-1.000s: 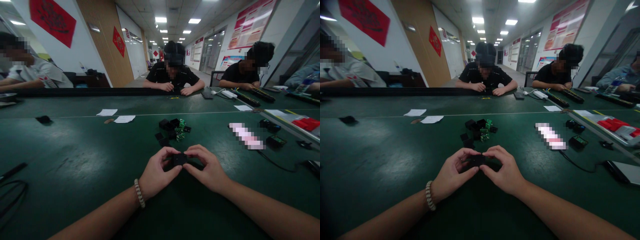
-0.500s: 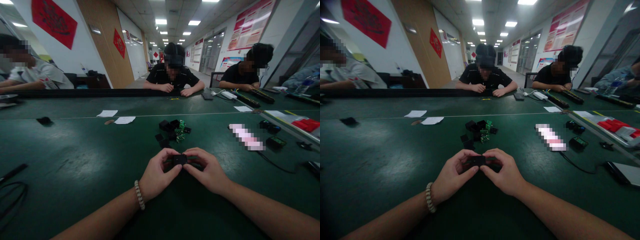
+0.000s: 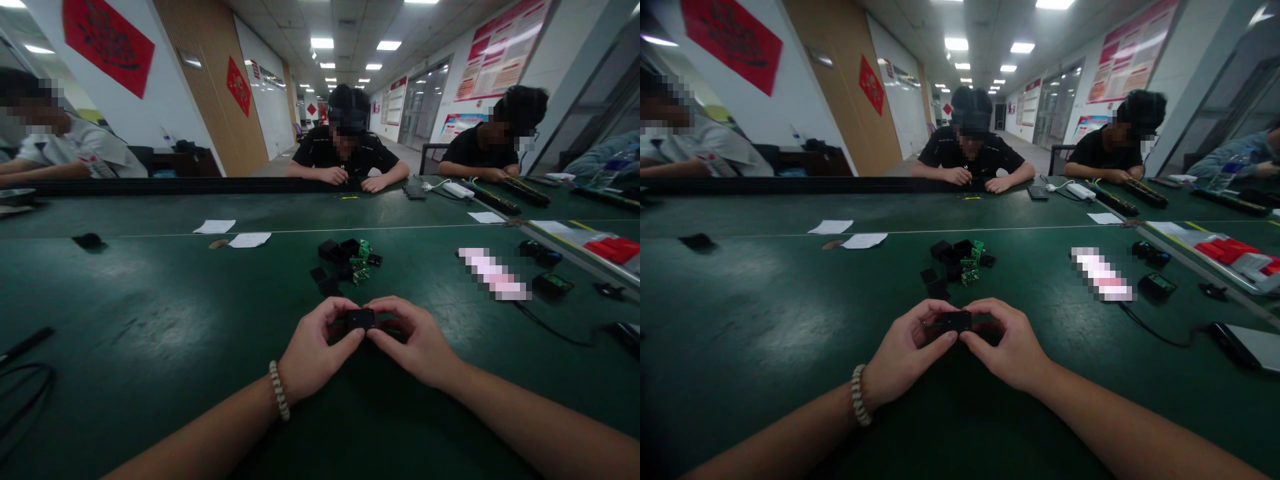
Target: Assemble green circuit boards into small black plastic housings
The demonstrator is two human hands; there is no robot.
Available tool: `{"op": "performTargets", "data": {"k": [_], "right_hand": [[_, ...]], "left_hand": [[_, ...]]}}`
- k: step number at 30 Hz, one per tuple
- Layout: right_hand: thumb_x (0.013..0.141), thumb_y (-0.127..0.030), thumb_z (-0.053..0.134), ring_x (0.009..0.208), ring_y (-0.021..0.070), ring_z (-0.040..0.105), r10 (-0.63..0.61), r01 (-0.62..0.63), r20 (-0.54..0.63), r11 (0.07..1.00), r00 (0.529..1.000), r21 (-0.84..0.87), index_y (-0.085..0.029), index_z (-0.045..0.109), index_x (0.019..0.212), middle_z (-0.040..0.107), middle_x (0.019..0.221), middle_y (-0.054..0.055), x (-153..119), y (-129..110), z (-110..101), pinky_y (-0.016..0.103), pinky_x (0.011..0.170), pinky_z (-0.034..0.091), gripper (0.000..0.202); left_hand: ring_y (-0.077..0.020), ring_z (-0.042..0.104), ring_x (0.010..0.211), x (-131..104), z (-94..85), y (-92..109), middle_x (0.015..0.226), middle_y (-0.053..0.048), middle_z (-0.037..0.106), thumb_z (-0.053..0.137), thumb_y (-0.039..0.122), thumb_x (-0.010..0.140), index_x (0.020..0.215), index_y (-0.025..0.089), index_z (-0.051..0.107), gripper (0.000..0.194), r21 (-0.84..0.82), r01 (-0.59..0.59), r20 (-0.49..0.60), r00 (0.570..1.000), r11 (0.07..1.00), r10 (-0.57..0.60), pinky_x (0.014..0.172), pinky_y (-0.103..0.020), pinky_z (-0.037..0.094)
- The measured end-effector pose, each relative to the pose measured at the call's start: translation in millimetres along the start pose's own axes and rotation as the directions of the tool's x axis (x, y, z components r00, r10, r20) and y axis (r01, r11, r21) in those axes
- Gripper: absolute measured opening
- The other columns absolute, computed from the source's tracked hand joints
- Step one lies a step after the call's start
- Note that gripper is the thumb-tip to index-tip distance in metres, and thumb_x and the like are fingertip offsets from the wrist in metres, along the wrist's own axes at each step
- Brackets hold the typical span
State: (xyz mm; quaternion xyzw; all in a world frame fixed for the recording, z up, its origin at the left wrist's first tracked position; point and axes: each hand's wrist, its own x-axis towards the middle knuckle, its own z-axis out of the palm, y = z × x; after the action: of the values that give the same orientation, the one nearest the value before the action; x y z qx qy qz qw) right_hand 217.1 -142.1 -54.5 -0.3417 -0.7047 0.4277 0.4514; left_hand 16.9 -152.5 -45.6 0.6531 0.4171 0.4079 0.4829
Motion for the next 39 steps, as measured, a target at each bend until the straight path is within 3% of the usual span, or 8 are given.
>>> {"op": "performTargets", "data": {"k": [7, 23, 39], "right_hand": [[0.084, -0.018, 0.069, 0.103, 0.0225, 0.067, -0.007, 0.008, 0.016, 0.999, 1.000, -0.049, -0.023, 0.067, 0.112, 0.066, 0.113, 0.008, -0.1, 0.4, -0.7, 0.038, 0.087, 0.061, 0.029], [0.082, -0.018, 0.070, 0.100, 0.0216, 0.068, -0.009, 0.010, 0.010, 0.998, 1.000, -0.069, -0.022, 0.067, 0.111, 0.067, 0.111, 0.008, -0.3, 4.1, 0.1, 0.037, 0.086, 0.061, 0.029], [0.081, -0.018, 0.070, 0.098, 0.0216, 0.069, 0.049, -0.049, -0.003, 0.998, 0.999, -0.033, -0.022, 0.067, 0.109, 0.068, 0.109, 0.007, 0.4, 0.8, 0.3, 0.037, 0.085, 0.061, 0.028]], "left_hand": [[-0.0239, 0.069, 0.101, -1.1, 1.4, 8.3, 0.108, -0.008, 0.071, 0.067, 0.024, 0.084, 0.109, 0.019, 0.061, 0.026, 0.033, 0.042, -0.029, 0.999, 0.999, -0.041, 0.088, -0.039, 0.057], [-0.0224, 0.072, 0.094, -1.3, 2.0, 7.0, 0.104, -0.007, 0.075, 0.070, 0.024, 0.082, 0.107, 0.018, 0.065, 0.026, 0.061, 0.042, -0.051, 0.998, 0.997, -0.039, 0.084, -0.036, 0.059], [-0.0234, 0.072, 0.097, -0.5, 2.6, 5.2, 0.106, -0.008, 0.075, 0.071, 0.025, 0.080, 0.106, 0.018, 0.064, 0.028, -0.001, 0.075, -0.063, 0.995, 0.997, -0.075, 0.084, -0.037, 0.060]]}}
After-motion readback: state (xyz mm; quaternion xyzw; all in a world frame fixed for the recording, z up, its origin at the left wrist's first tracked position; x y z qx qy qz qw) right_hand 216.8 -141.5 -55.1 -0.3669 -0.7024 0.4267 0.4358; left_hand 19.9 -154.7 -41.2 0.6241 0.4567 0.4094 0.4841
